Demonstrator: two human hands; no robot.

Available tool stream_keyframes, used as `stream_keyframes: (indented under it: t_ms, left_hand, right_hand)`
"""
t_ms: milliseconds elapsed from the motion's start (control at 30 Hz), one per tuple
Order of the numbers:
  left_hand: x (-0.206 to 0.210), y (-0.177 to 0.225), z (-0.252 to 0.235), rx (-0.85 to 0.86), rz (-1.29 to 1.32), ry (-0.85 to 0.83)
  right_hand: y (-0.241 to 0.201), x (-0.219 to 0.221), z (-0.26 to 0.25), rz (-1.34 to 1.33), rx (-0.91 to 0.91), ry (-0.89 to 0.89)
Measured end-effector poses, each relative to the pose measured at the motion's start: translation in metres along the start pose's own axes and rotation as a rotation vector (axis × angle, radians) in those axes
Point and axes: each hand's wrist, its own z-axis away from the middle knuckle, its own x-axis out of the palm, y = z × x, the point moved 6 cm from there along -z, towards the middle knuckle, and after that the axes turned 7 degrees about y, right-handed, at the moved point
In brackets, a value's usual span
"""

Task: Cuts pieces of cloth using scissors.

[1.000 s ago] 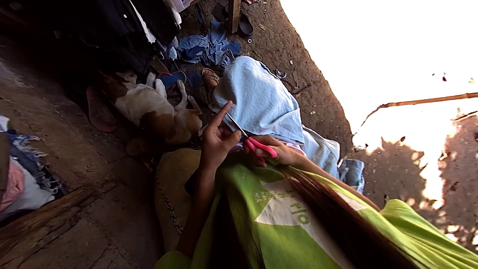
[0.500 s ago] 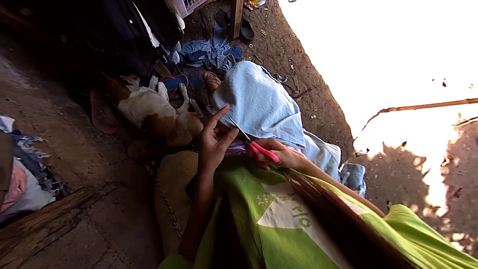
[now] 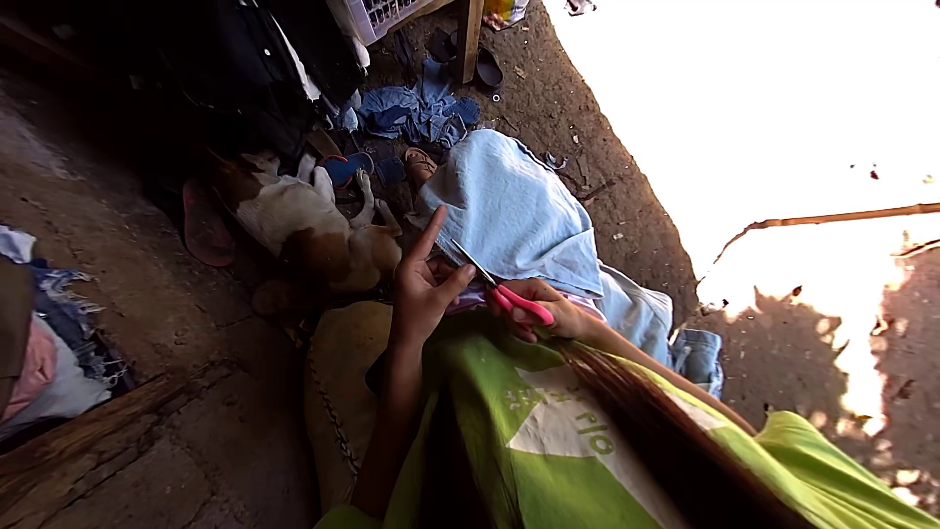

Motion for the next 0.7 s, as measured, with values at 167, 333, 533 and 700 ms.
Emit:
stream_keyframes:
  t_ms: [167,333,533,700]
  left_hand:
    - [0.0027,-0.0011,0.0009,-0.013,0.011,-0.026]
    - [0.0009,0.0007,0.0014,0.028,-0.024,-0.007]
    - [0.0046,-0.0002,0.0042,-0.004,-0.029,-0.012]
    - [0.0033,-0.0001,0.0025,-0.007,-0.015,-0.029]
  right_hand:
    - [0.0002,-0.0019,-0.0029,-0.011,0.028,-0.032]
    - [0.0002,-0.0040,0.0003,-0.018,0.028,-0.026]
    - [0.0010,-0.0025,-0.0047,0.008,0.034,-0.041]
    - [-0.0007,-0.0029,0.0001,0.029,0.014,-0.014]
